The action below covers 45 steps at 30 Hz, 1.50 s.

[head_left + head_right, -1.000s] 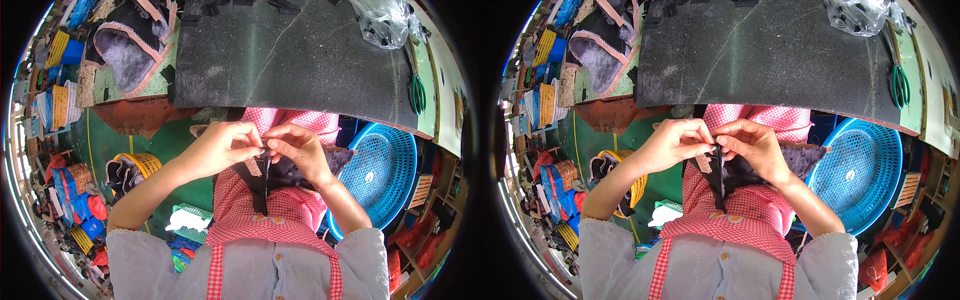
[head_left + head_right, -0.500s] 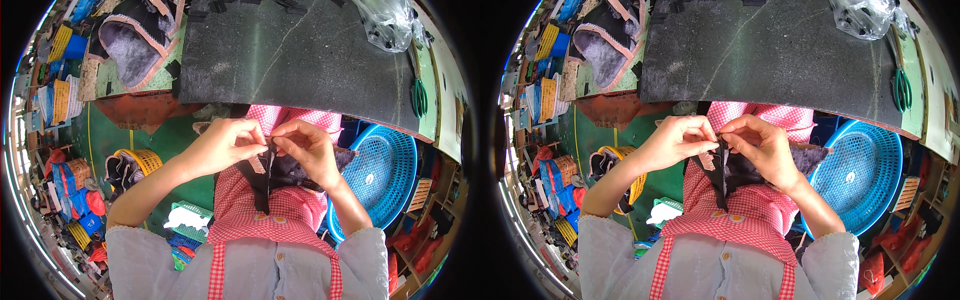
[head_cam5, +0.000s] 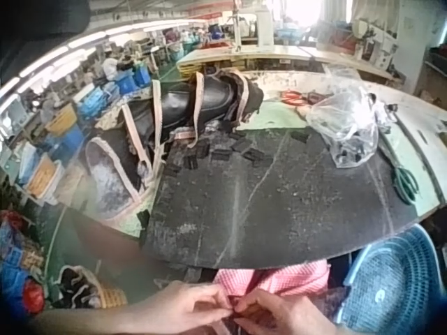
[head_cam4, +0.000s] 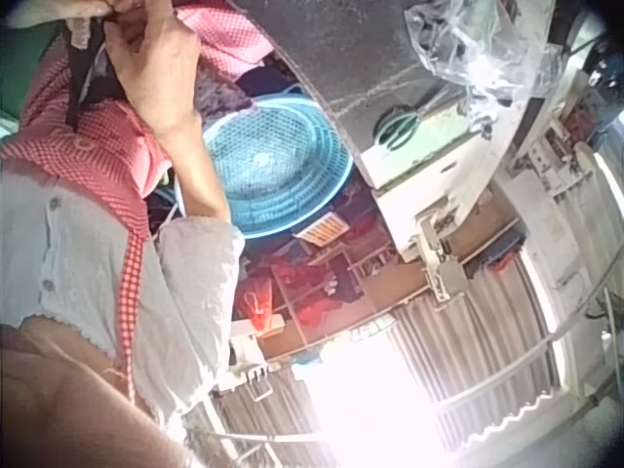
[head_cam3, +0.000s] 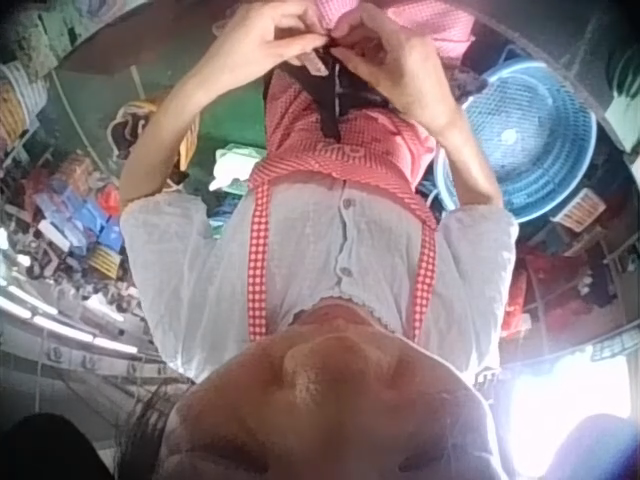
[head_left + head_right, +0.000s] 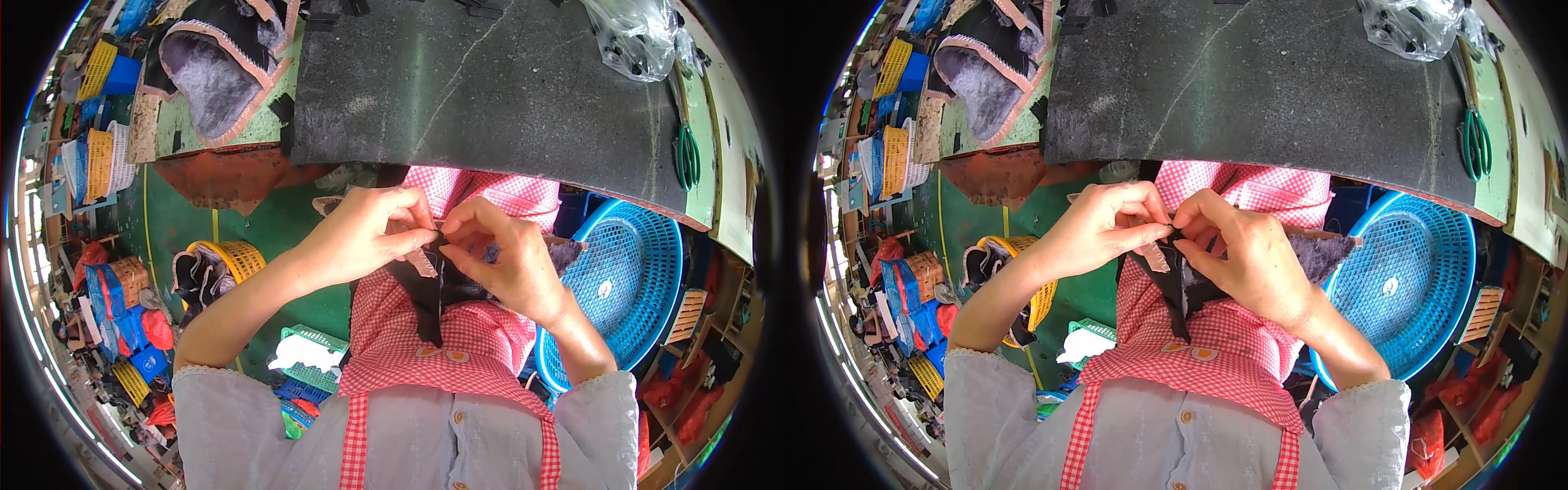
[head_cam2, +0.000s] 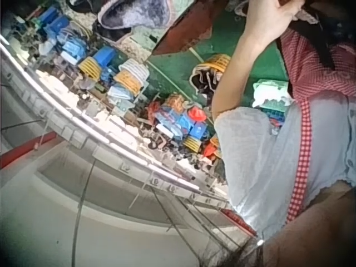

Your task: Trimming excess leather from boot uppers and testing the zippers.

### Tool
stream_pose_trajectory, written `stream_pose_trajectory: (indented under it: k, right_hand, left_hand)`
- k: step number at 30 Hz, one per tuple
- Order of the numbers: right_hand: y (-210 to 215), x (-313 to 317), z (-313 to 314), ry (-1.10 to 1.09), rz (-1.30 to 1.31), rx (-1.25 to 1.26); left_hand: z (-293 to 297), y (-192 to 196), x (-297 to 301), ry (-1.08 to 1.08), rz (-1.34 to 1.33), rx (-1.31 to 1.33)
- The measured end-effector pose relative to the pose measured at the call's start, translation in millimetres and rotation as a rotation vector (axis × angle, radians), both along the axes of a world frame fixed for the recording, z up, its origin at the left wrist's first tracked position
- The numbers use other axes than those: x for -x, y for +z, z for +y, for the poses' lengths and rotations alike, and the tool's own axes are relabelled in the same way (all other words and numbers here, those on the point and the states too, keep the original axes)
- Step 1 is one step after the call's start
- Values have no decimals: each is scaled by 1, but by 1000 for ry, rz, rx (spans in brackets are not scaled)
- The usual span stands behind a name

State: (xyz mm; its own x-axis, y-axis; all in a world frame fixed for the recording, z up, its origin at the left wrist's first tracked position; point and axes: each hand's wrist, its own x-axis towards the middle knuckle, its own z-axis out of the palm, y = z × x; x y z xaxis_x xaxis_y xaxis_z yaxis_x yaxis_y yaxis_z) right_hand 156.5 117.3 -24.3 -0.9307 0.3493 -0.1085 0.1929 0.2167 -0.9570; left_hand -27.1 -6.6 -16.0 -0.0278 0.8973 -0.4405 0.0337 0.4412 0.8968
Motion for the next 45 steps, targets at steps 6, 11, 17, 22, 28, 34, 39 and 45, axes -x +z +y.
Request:
stream_pose_trajectory:
  k: [6, 11, 17, 22, 28, 34, 39, 45]
  right_hand:
    - [-8, -77, 45, -139, -608, 27]
    - [-65, -164, 54, -398, -933, 128]
    - [-74, -101, 11, -734, 53, 28]
    - [-53, -26, 2, -270, 52, -525]
    - [-69, -8, 4, 31, 118, -351]
    - [-66, -2, 11, 54, 75, -112]
    - [-61, -7, 6, -97, 21, -55]
    - [-53, -18, 13, 0, -170, 408]
  left_hand:
    - [-6, 2, 8, 58, -158, 149]
    - [-2, -6, 10, 48, -194, 148]
    - [-8, -3, 5, 30, -291, 137]
    - [-10, -2, 1, 14, -233, 117]
    - [-16, -3, -1, 56, -188, 57]
    - [-12, -5, 1, 37, -233, 78]
    - [-4, -10, 0, 109, -304, 115]
    - [-3, -14, 0, 98, -177, 123]
